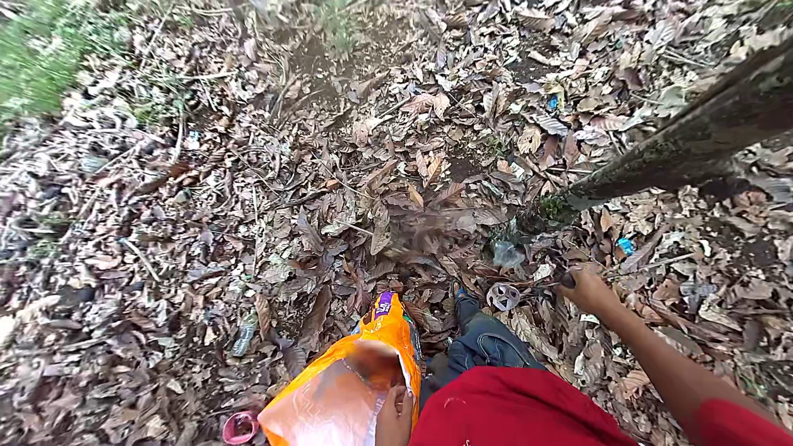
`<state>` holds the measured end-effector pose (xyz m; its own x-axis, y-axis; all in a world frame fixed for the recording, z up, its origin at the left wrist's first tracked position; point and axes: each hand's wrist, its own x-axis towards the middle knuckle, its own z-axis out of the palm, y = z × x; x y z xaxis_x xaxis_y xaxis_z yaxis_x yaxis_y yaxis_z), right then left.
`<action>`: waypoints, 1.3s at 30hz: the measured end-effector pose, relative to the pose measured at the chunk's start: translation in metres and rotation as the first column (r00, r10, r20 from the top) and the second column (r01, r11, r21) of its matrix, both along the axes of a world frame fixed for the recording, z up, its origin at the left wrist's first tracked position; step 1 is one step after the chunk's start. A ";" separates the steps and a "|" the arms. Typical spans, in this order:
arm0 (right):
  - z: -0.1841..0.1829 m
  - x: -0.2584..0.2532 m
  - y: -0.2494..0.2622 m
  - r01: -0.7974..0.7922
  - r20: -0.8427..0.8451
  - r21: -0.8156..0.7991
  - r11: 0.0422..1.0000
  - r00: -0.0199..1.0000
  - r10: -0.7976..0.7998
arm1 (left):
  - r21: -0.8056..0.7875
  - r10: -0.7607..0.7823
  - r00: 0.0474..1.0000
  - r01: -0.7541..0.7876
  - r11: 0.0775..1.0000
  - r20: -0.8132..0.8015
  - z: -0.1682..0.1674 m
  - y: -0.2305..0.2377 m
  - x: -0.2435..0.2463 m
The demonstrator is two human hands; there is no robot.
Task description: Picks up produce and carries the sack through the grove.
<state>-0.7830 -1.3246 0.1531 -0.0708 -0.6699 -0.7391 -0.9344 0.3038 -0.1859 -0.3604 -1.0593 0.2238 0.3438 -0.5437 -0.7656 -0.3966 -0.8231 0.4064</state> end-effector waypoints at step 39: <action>0.085 0.009 -0.034 -0.118 -0.049 -0.230 0.966 0.993 0.110 | 0.091 -0.135 0.991 0.134 0.987 0.007 -0.012 -0.024 0.008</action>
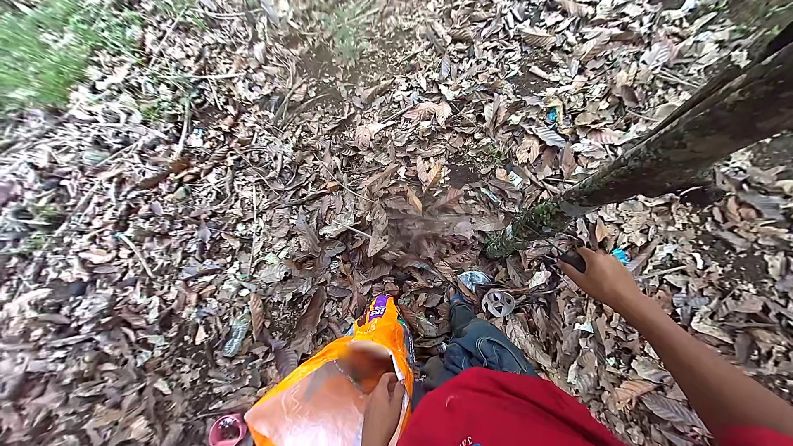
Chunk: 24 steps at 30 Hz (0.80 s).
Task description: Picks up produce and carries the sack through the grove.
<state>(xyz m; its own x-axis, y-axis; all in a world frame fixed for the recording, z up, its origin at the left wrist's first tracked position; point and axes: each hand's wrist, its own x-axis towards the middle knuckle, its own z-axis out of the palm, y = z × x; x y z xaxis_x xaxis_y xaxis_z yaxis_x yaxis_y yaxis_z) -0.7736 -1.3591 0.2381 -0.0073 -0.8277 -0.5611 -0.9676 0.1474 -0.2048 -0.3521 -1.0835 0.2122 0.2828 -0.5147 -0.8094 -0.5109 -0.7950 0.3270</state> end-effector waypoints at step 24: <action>-0.021 -0.013 -0.022 0.002 -0.051 0.094 0.996 0.999 0.003 | -0.042 0.002 1.000 -0.003 0.999 -0.015 0.003 0.012 -0.004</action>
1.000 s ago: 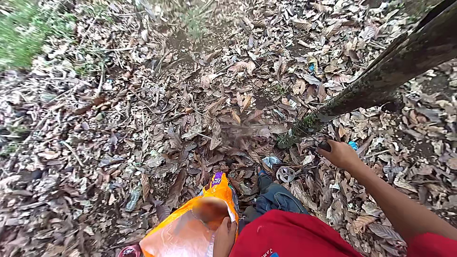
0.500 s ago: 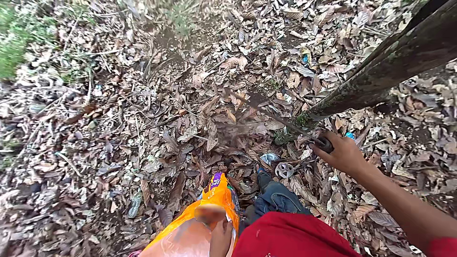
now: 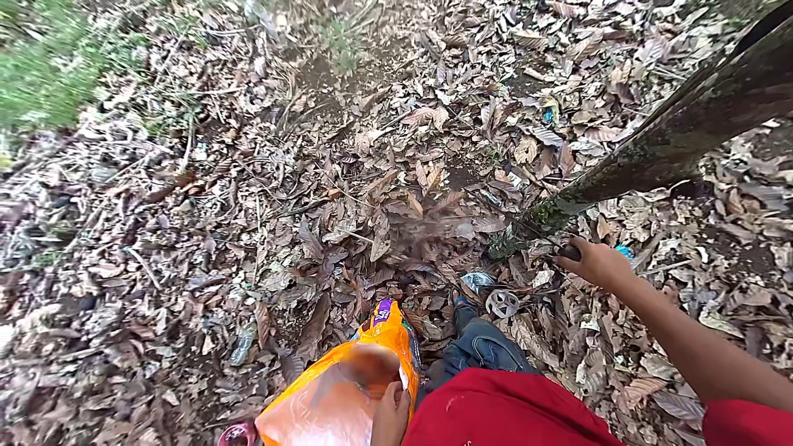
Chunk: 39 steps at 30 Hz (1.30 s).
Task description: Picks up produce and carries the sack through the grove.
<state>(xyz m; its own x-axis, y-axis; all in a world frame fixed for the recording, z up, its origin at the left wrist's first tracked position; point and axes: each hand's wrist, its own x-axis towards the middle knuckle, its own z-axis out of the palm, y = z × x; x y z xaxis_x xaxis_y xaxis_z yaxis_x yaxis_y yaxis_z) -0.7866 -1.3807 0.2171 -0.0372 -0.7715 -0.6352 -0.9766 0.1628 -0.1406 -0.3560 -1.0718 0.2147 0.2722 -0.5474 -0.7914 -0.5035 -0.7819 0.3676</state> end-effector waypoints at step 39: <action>-0.133 0.341 0.233 -0.143 0.273 0.953 0.268 0.791 -0.548 | 0.261 0.365 0.797 -0.528 0.808 0.481 -0.077 0.153 0.197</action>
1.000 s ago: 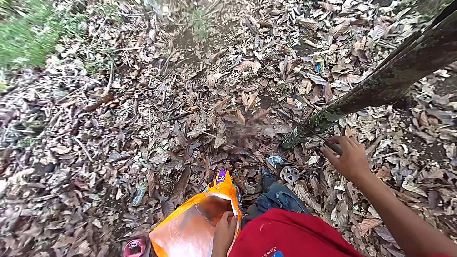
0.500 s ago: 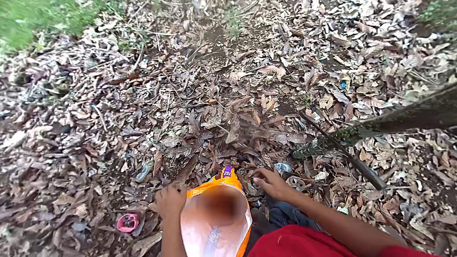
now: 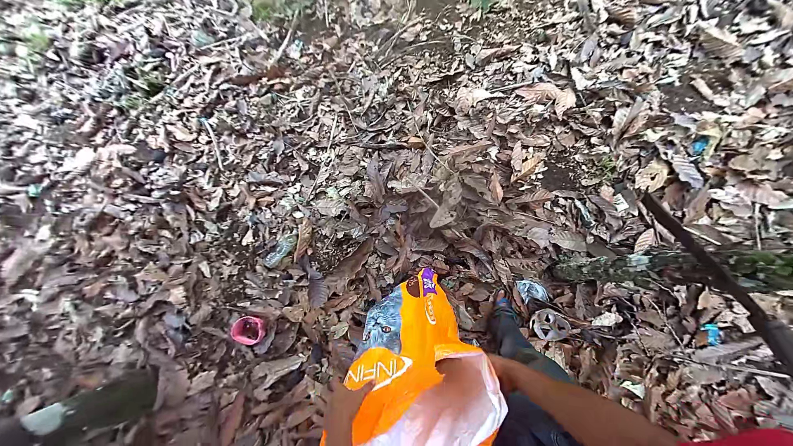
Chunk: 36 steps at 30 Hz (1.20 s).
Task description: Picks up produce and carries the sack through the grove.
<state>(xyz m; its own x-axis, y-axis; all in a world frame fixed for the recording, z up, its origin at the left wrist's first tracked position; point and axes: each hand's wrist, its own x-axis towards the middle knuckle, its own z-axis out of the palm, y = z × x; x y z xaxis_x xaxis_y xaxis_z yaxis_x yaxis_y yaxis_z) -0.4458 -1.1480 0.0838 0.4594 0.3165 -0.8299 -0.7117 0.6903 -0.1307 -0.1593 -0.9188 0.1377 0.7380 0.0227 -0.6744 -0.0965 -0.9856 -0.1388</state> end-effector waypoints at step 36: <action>0.018 0.240 0.090 -0.807 -0.570 -0.458 -0.374 -0.056 0.819 | -0.110 0.094 0.057 -0.507 -0.855 -0.994 -0.097 -0.069 -0.178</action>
<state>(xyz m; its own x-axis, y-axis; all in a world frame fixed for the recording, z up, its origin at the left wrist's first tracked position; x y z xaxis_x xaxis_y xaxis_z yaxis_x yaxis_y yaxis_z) -0.2057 -1.0580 0.1020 0.2069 -0.1025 -0.9730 -0.4401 -0.8980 0.0011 -0.3373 -0.9877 0.0405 0.6110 -0.2938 -0.7351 0.6133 0.7628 0.2049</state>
